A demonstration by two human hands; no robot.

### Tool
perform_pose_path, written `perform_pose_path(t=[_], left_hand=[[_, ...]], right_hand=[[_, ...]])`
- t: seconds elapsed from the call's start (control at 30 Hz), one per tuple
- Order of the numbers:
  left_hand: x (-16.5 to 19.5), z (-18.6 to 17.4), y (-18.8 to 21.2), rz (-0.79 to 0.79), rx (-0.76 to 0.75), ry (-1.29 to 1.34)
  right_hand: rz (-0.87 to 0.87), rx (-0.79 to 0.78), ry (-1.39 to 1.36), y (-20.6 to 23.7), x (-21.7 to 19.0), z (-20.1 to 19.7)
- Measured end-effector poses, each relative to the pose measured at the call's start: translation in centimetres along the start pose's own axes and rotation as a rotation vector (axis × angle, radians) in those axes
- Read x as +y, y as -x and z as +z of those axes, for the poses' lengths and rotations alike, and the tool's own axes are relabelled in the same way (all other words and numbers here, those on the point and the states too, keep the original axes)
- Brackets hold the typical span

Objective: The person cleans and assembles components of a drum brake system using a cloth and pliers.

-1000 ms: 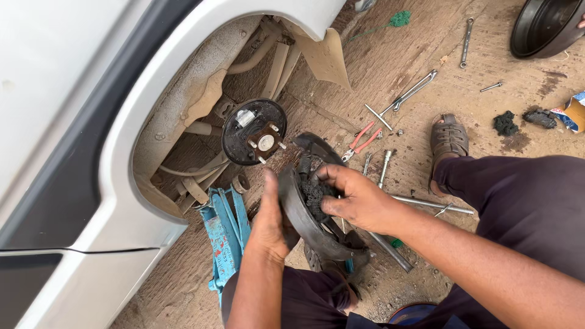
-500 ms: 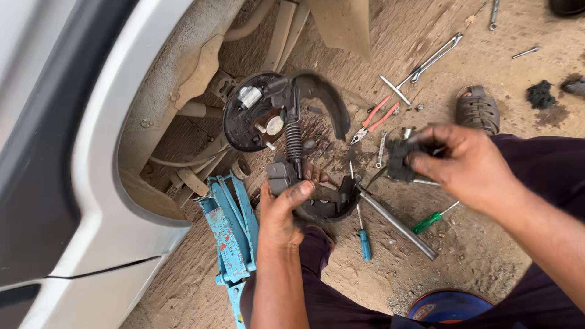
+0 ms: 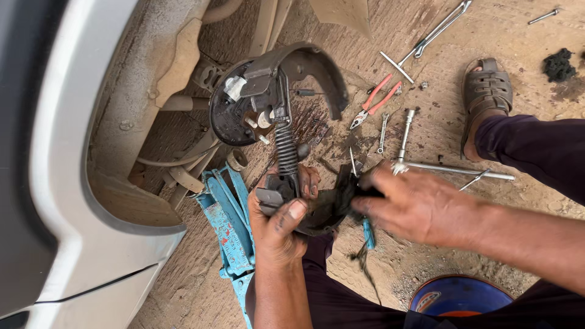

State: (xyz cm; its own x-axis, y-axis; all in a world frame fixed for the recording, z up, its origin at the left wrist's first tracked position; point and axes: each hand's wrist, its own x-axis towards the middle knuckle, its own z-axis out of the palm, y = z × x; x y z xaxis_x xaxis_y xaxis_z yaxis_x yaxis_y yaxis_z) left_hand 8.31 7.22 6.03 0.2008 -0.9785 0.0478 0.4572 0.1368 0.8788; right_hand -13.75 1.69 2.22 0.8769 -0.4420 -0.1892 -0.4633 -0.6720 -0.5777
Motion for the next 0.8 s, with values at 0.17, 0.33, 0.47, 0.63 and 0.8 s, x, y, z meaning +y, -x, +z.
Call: perform_pose_path(t=[0.17, 0.33, 0.47, 0.63, 0.8], left_hand=[[-0.5, 0.4, -0.8, -0.042, 0.187, 0.088], [-1.7, 0.6, -1.9, -0.062, 0.273, 0.185], [-2.5, 0.5, -2.4, -0.095, 0.289, 0.223], [-1.7, 1.2, -2.6, 0.006, 0.240, 0.114], [0.0, 0.8, -1.1, 0.129, 0.168, 0.124]], right_hand=[[-0.174, 0.804, -0.317, -0.3, -4.2, -3.1], [-0.265, 0.830, -0.240, -1.0, -6.5, -1.2], [-0.270, 0.460, -0.001, 0.1, -2.8, 0.0], [-0.218, -0.277, 0.551, 1.5, 1.5, -2.1], [0.326, -0.143, 0.329, 1.0, 7.2, -3.4]])
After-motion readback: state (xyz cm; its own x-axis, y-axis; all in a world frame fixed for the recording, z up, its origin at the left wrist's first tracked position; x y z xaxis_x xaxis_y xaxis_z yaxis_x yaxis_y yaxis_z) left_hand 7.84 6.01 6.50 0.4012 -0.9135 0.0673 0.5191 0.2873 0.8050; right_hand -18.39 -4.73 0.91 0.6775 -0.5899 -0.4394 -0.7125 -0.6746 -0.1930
